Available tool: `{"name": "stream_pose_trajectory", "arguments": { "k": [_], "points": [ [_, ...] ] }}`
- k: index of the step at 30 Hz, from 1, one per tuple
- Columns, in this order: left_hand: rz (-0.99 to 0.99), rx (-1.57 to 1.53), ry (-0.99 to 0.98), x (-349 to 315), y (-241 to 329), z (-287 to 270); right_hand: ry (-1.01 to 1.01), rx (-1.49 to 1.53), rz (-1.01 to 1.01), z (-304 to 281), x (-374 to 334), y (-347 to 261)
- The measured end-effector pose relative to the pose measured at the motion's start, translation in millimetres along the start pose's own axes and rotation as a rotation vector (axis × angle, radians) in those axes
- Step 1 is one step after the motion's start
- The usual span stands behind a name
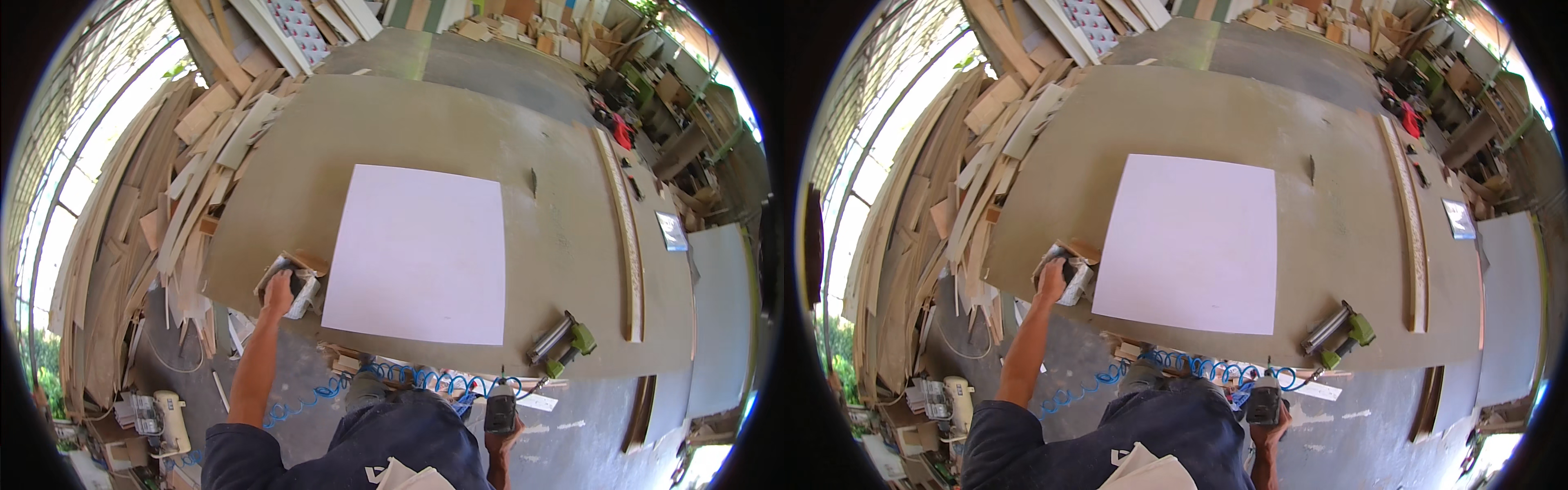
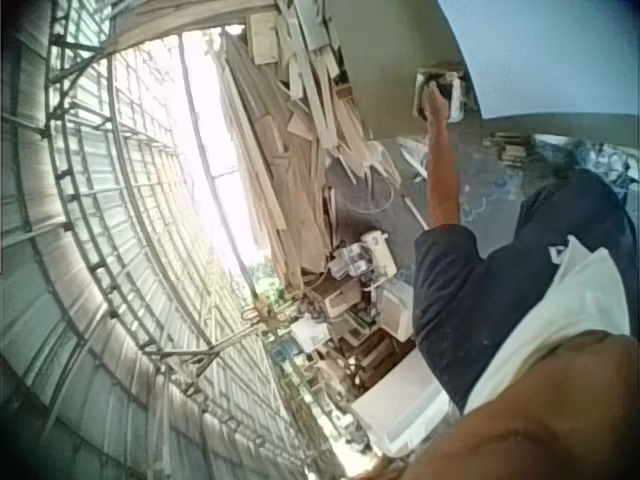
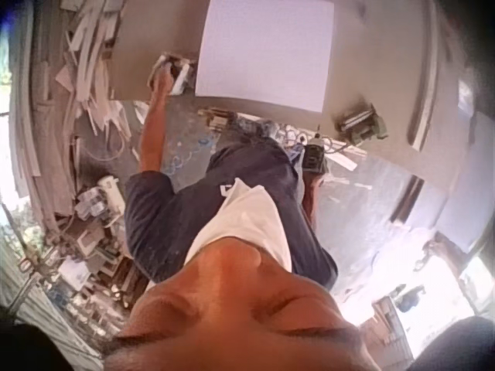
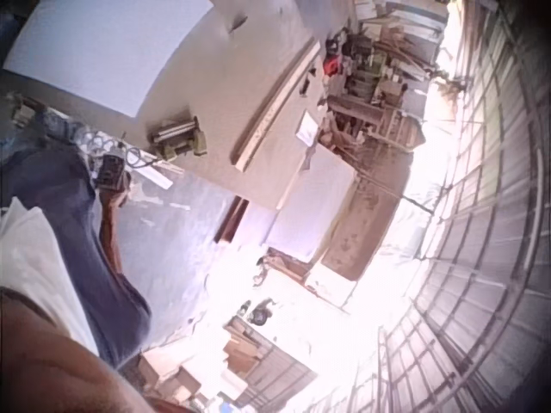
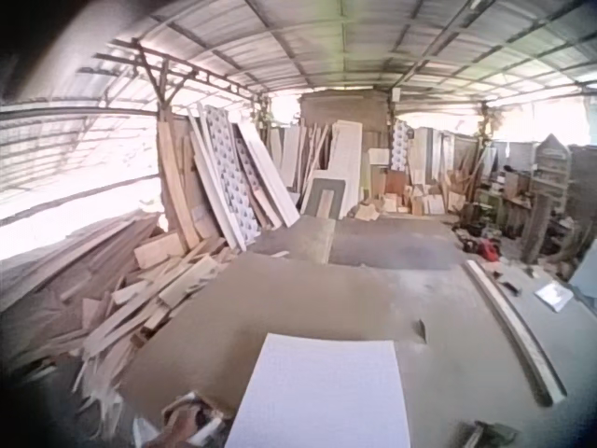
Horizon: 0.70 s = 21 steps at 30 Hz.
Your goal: The person uses a cordless drill to drive screws into a white rectangular board placed on a workbench. The person repeatedly picks up screws, positions them on the board, and uses the drill to fasten them. The task is performed in a workshop environment with various tools and materials visible in the background.
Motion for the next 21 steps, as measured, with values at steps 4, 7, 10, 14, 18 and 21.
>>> {"name": "stream_pose_trajectory", "arguments": {
  "k": [4,7,10,14,18,21],
  "points": [
    [-0.018,0.035,-0.043,-3.8,-12.0,17.2,0.009,0.031,0.011,18.9,-6.3,0.1],
    [0.048,0.037,-0.04,-1.4,-9.2,12.8,0.085,-0.026,0.042,21.3,-4.8,-7.9],
    [0.083,-0.03,-0.24,8.7,11.0,9.1,0.13,-0.062,0.067,14.3,-13.6,-0.6],
    [0.189,0.022,0.038,-9.7,-29.9,11.4,0.156,-0.04,0.068,13.9,-5.2,-3.7],
    [-0.076,0.067,-0.235,15.0,-19.6,29.3,0.17,-0.092,0.15,8.0,-5.4,12.7],
    [-0.012,0.162,-0.146,0.6,-27.5,23.6,0.165,-0.021,0.169,12.7,-6.7,26.5]
  ]
}}
Point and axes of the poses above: each hand's wrist, its own x-axis towards the middle knuckle, its own z-axis out of the palm, y = z × x, the point moved 9 cm from there along x, towards the middle knuckle, and after that the axes turned 2 degrees about z, right-handed, at the moved point
